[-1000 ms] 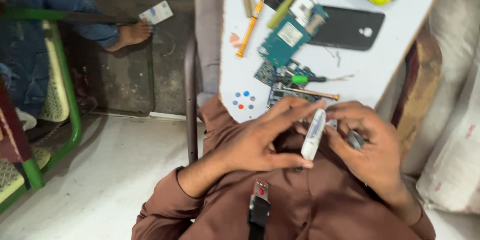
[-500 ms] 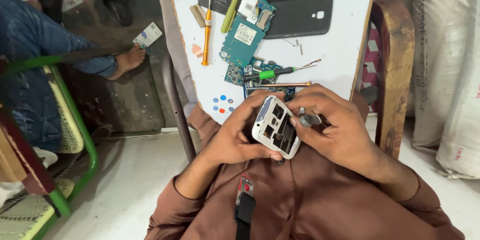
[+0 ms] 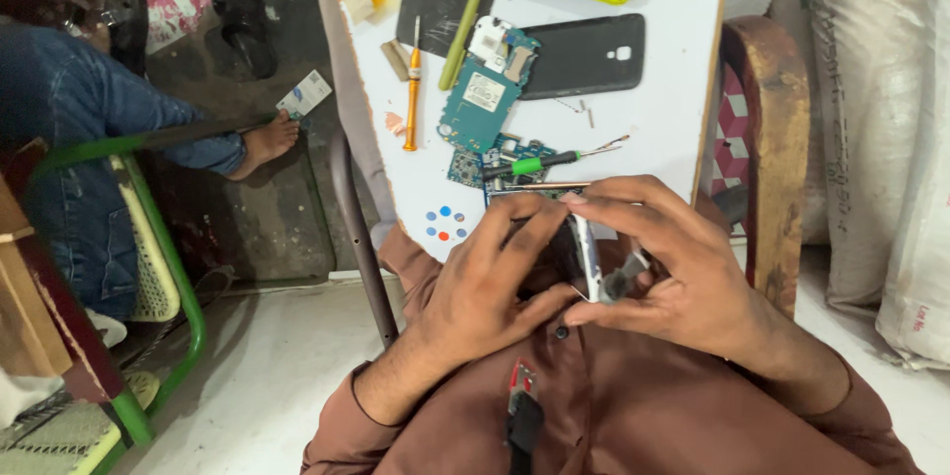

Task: The person disassembles a white smartphone, removes the motherboard, and uses a toothbrush to clean the circuit board. The person then uses a screwdriver to adjust components on the board before placing it back on the table.

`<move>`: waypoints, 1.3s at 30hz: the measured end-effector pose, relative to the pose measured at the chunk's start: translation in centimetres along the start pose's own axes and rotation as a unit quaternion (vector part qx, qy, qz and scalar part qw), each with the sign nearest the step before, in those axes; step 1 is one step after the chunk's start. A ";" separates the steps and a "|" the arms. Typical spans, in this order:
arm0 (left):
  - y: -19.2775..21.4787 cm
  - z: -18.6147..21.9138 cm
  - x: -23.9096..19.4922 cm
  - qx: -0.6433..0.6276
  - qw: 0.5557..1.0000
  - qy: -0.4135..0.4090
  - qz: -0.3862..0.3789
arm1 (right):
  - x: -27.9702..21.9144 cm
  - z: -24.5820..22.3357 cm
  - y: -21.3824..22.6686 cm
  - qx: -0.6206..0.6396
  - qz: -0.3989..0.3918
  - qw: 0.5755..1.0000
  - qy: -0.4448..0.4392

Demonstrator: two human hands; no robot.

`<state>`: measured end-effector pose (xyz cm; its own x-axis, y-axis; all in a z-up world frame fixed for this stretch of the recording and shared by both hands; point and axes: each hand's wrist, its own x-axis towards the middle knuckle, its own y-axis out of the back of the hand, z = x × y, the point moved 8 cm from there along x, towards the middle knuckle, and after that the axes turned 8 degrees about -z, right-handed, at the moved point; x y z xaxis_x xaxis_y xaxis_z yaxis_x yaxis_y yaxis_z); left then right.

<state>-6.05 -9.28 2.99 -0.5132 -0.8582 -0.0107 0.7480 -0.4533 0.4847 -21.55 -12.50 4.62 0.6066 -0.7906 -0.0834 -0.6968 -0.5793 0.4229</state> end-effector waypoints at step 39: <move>3.5 -0.3 -3.0 -0.022 0.983 -0.091 0.158 | 0.4 -0.1 -3.4 0.112 -0.111 0.985 0.074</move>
<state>-1.75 -8.35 4.48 -0.3165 -0.9025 0.2922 0.8974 -0.1849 0.4007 -18.87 -10.84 3.19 0.7912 -0.6114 -0.0125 -0.5973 -0.7770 0.1987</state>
